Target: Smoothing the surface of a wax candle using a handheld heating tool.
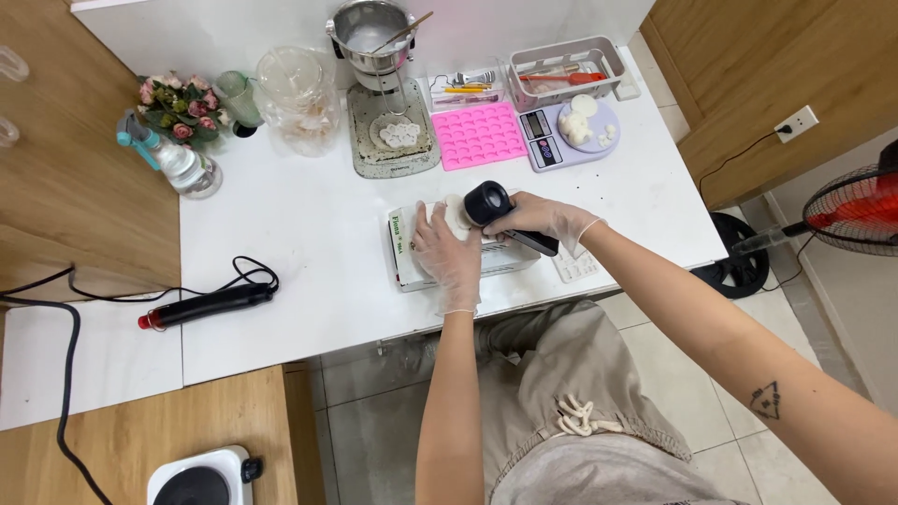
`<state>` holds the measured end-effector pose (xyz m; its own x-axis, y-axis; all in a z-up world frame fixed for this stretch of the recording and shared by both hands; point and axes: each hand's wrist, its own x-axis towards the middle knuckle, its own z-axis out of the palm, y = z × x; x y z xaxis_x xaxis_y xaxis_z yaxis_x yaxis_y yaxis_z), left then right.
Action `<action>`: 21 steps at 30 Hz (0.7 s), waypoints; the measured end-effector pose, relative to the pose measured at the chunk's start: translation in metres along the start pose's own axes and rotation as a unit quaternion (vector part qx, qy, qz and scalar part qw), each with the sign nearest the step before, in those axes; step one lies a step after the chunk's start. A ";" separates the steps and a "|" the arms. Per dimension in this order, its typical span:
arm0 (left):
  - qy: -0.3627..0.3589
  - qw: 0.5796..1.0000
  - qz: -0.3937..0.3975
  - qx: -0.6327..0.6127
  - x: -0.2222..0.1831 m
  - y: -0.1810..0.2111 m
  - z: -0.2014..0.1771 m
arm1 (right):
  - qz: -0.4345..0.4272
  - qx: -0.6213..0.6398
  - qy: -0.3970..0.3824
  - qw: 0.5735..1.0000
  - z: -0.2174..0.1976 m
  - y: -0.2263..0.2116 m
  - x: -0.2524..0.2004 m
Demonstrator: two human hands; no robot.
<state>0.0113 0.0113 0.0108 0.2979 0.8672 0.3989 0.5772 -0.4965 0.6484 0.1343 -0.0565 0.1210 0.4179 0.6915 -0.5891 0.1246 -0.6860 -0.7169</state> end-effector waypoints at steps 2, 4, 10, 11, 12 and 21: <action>0.001 1.000 0.001 0.001 0.000 -0.001 -0.001 | 0.008 -0.036 0.008 0.999 0.001 0.001 0.002; 0.000 1.000 0.004 0.001 0.001 -0.001 -0.001 | 0.018 -0.070 0.018 0.997 0.000 0.002 0.004; 0.009 1.000 0.010 -0.011 -0.001 -0.004 0.005 | 0.000 0.017 0.007 1.000 0.001 -0.015 -0.021; 0.007 1.000 0.007 -0.006 -0.001 -0.005 0.006 | -0.002 0.018 -0.001 1.000 0.000 -0.014 -0.021; 0.005 1.000 0.004 -0.001 -0.001 -0.006 0.007 | -0.004 0.020 -0.009 1.000 -0.001 -0.013 -0.020; 0.007 1.000 0.012 -0.005 -0.001 -0.004 -0.002 | 0.009 -0.049 -0.042 0.998 -0.010 0.002 -0.006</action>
<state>0.0072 0.0121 0.0094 0.3007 0.8547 0.4232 0.5627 -0.5173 0.6448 0.1415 -0.0646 0.1270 0.3445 0.6931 -0.6332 0.2071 -0.7139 -0.6689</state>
